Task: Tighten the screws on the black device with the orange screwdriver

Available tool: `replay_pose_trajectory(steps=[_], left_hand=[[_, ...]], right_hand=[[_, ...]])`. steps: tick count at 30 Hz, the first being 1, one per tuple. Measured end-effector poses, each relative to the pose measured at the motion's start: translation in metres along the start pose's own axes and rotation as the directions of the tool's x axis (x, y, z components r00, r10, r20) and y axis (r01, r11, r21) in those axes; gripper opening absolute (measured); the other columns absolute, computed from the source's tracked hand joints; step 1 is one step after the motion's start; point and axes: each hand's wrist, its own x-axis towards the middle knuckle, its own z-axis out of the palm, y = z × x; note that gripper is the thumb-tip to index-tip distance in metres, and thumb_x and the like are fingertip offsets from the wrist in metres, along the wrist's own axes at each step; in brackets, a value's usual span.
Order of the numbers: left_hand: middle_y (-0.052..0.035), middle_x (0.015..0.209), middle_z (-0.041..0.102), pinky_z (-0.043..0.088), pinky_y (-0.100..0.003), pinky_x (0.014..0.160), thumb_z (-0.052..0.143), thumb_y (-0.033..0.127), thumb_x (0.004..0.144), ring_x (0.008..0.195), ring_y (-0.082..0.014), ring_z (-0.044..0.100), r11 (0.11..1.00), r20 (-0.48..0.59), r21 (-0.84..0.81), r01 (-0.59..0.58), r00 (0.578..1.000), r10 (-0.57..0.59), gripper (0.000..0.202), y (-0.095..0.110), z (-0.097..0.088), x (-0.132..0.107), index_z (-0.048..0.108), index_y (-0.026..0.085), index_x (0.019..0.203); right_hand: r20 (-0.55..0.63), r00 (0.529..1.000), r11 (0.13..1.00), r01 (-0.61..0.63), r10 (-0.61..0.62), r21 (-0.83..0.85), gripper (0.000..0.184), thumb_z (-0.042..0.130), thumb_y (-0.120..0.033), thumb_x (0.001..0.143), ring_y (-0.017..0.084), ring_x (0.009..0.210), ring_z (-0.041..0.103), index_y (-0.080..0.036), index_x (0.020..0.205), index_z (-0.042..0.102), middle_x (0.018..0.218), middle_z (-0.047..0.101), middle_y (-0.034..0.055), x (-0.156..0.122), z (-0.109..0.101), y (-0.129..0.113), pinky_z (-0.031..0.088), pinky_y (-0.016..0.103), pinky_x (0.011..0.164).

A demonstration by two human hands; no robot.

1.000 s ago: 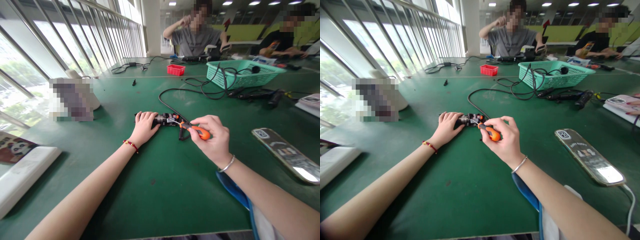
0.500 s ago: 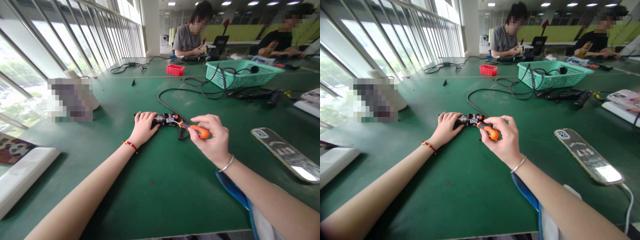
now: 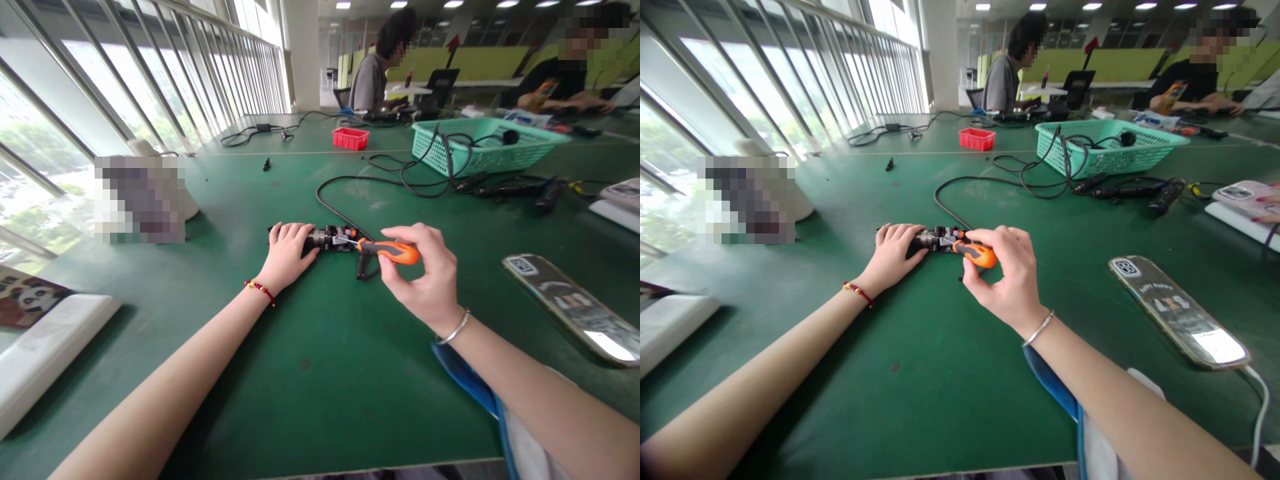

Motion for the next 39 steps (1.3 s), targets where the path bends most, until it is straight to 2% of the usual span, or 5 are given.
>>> replay_pose_trajectory(steps=[7,18,31,35,39], left_hand=[[-0.0094,0.123,0.057,0.020,-0.047,0.112,0.046,0.035,0.089,0.119,-0.0263,0.046,1.000,-0.002,0.010,-0.007,1.000,0.007,0.039,0.000,0.000,0.000,0.049,0.018,0.124],[-0.0097,0.124,0.056,0.020,-0.049,0.112,0.047,0.034,0.088,0.120,-0.0263,0.046,1.000,0.003,0.008,0.000,1.000,0.000,0.039,-0.001,0.001,0.000,0.049,0.019,0.124],[-0.0097,0.123,0.057,0.020,-0.048,0.112,0.047,0.034,0.089,0.119,-0.0264,0.046,1.000,0.000,0.007,-0.001,1.000,0.001,0.039,-0.001,0.000,0.000,0.049,0.017,0.124],[-0.0091,0.123,0.057,0.020,-0.048,0.112,0.047,0.034,0.089,0.120,-0.0262,0.046,1.000,0.000,0.009,-0.002,1.000,0.002,0.039,-0.001,0.000,0.000,0.049,0.019,0.124],[-0.0090,0.123,0.057,0.020,-0.048,0.112,0.047,0.034,0.089,0.120,-0.0260,0.046,1.000,-0.002,0.011,-0.002,1.000,0.002,0.039,-0.001,0.001,0.000,0.049,0.019,0.124]], right_hand=[[0.049,0.999,1.000,0.003,-0.004,0.021,0.004,0.058,-0.022,0.083,0.015,0.065,0.059,-0.025,0.082,0.062,0.074,0.070,-0.0028,0.001,0.001,0.000,0.047,0.032,0.071],[-0.033,0.984,0.981,-0.180,0.178,-0.074,0.018,0.054,-0.024,0.082,0.016,0.066,0.057,-0.023,0.067,0.064,0.064,0.068,-0.0020,-0.001,-0.002,0.008,0.045,0.029,0.066],[-0.032,0.981,0.978,-0.193,0.191,-0.084,0.019,0.054,-0.026,0.082,0.015,0.064,0.056,-0.022,0.066,0.064,0.064,0.066,-0.0008,-0.001,-0.002,0.008,0.044,0.028,0.063],[-0.012,0.971,0.971,-0.237,0.237,-0.016,0.008,0.058,-0.026,0.080,0.016,0.064,0.056,-0.022,0.084,0.063,0.068,0.063,-0.0005,-0.002,-0.001,0.009,0.046,0.030,0.063],[-0.049,0.973,0.970,-0.218,0.224,0.112,0.039,0.062,-0.020,0.074,0.018,0.079,0.060,-0.020,0.112,0.054,0.093,0.060,0.0046,-0.003,0.001,0.012,0.051,0.034,0.074]])
